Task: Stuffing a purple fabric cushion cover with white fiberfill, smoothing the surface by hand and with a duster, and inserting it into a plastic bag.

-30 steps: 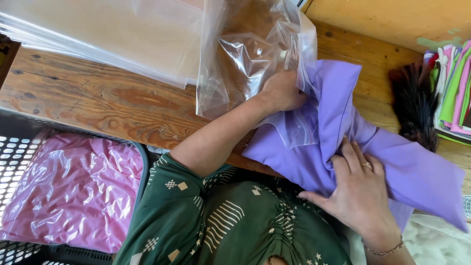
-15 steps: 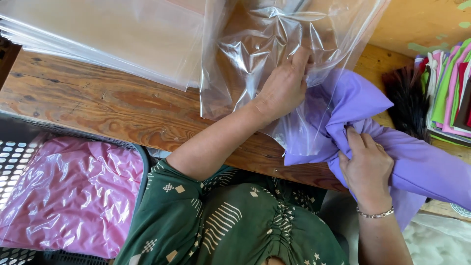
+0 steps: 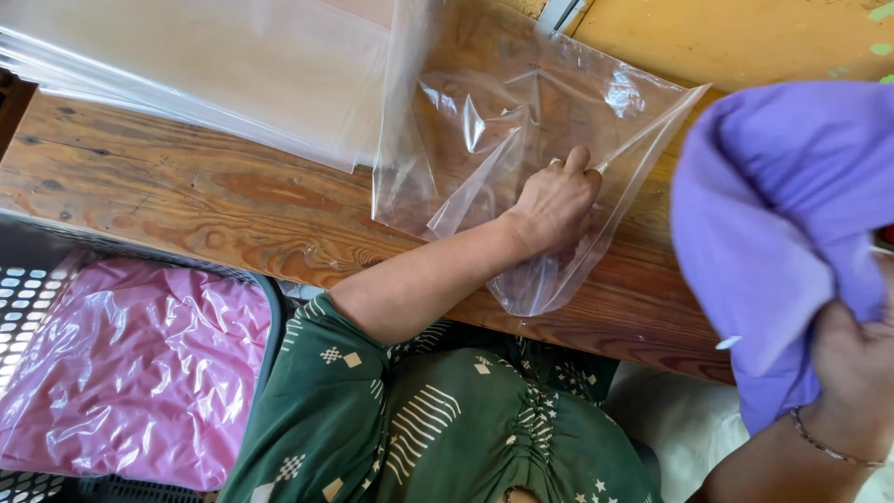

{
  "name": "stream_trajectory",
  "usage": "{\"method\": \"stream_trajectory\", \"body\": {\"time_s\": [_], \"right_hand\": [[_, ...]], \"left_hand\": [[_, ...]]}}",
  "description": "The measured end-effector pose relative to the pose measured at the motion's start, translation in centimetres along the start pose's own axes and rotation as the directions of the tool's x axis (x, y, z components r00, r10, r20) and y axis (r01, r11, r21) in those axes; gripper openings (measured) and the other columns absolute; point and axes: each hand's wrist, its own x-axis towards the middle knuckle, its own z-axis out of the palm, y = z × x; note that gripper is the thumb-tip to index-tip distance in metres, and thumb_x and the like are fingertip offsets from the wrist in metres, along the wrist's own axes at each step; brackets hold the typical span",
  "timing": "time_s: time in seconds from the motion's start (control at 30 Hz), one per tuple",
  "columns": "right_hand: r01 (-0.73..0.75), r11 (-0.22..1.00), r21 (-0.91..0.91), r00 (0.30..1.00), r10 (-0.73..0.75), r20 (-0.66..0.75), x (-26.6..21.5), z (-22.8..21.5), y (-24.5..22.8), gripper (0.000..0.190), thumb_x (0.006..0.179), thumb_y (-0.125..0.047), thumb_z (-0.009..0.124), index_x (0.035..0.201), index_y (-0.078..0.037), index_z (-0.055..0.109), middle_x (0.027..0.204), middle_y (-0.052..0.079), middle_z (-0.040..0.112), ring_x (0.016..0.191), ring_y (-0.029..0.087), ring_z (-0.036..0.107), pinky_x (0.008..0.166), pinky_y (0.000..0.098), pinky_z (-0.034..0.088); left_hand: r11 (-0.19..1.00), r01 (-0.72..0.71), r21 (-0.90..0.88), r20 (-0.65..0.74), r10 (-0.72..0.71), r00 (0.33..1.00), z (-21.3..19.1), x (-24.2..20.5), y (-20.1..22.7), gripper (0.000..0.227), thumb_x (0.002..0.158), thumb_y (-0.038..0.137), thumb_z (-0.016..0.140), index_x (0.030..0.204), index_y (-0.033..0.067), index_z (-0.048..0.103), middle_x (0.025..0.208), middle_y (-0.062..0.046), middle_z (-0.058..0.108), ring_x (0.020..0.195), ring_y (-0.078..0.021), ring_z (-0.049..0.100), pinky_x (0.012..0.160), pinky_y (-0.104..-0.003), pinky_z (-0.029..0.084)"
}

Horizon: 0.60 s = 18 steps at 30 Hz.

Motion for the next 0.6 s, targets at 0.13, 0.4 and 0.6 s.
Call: {"method": "stream_trajectory", "body": {"time_s": [0.13,0.4,0.6], "right_hand": [[-0.181,0.839,0.513,0.962,0.043,0.270,4.4,-2.7,-7.0,0.044,0.072,0.011,0.046,0.111,0.008,0.065,0.090,0.014,0.055,0.081,0.026,0.053,0.072,0.0335,0.040],[-0.026,0.985,0.171,0.919,-0.044,0.392,4.4,0.6,-7.6,0.046,0.074,-0.008,0.058,0.118,-0.017,0.067,0.107,0.001,0.063,0.088,0.029,0.063,0.069,0.0408,0.051],[0.030,0.995,0.094,0.797,-0.081,0.599,6.6,-0.3,-10.5,0.049,0.072,-0.013,0.056,0.118,-0.030,0.062,0.110,-0.002,0.057,0.101,0.024,0.060,0.069,0.0460,0.054]], "left_hand": [[0.926,0.045,-0.374,0.136,0.007,0.991,-3.5,-0.3,0.2,0.025,0.080,0.014,0.055,0.102,0.0058,0.049,0.098,-0.013,0.044,0.067,-0.0380,0.063,0.060,-0.048,0.056],[0.815,-0.111,-0.569,-0.181,0.008,0.984,-8.6,-0.8,-1.6,0.060,0.070,-0.007,0.050,0.128,0.0010,0.039,0.086,-0.008,0.064,0.083,-0.0236,0.063,0.070,-0.033,0.053],[0.875,-0.161,-0.457,-0.348,-0.009,0.938,-7.6,-1.3,0.1,0.018,0.077,-0.003,0.047,0.093,-0.0008,0.056,0.094,-0.016,0.059,0.085,-0.0319,0.060,0.071,-0.040,0.051]]}}
